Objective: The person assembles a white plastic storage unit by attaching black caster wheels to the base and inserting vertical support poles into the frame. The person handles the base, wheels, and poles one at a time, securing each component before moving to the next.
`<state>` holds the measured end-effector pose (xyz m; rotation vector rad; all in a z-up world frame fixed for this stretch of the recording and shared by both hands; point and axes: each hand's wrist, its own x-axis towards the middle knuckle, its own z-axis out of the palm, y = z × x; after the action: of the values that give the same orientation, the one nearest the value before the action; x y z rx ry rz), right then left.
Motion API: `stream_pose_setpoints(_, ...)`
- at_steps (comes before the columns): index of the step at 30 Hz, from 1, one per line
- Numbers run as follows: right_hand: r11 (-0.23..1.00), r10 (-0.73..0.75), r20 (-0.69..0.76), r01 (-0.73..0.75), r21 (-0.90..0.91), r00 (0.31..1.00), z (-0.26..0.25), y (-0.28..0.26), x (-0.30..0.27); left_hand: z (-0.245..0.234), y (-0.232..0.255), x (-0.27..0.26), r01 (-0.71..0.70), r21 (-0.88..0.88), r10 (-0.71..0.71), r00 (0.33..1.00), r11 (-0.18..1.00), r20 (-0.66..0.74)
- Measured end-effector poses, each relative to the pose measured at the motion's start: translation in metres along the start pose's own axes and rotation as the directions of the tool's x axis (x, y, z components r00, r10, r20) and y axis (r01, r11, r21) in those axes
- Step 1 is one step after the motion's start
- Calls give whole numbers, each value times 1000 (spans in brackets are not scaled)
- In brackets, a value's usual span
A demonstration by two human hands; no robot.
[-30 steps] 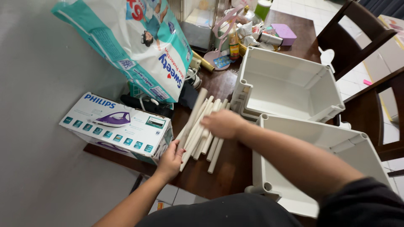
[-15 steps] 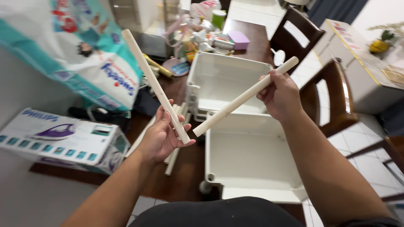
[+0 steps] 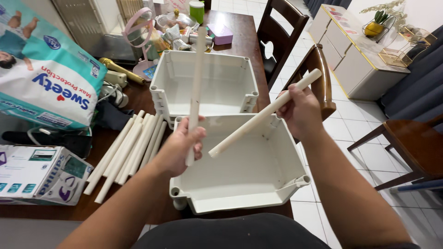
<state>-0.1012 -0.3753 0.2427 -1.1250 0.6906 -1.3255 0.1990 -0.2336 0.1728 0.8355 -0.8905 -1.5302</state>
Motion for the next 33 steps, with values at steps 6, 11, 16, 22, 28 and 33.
stream_pose_setpoints(6, 985, 3, -198, 31, 172, 980, 31, 29, -16, 55, -37, 17, 48, 465, -52, 999, 884, -2)
stream_pose_setpoints(11, 974, -4, -64, 18, 227, 998, 69, 58, -46, 68, -46, 30, 61, 101, -60, 998, 993, -13)
stream_pose_setpoints(16, 980, -28, 41, 19, 199, 999, 55, 48, -37, 69, -48, 22, 9, 409, -32, 998, 912, 48)
stream_pose_setpoints(22, 907, 318, 234, -224, -356, 919, 24, 38, -36, 56, -42, 25, -26, 268, 31, 999, 963, -14)
stream_pose_setpoints(28, 947, 320, 68, -317, -53, 945, -16, 11, -11, 32, -32, 27, 80, -362, -107, 993, 929, -55)
stream_pose_setpoints(33, 963, 269, 17, -269, -19, 963, -26, 16, -6, 16, -23, 31, 21, -406, -50, 997, 914, -61)
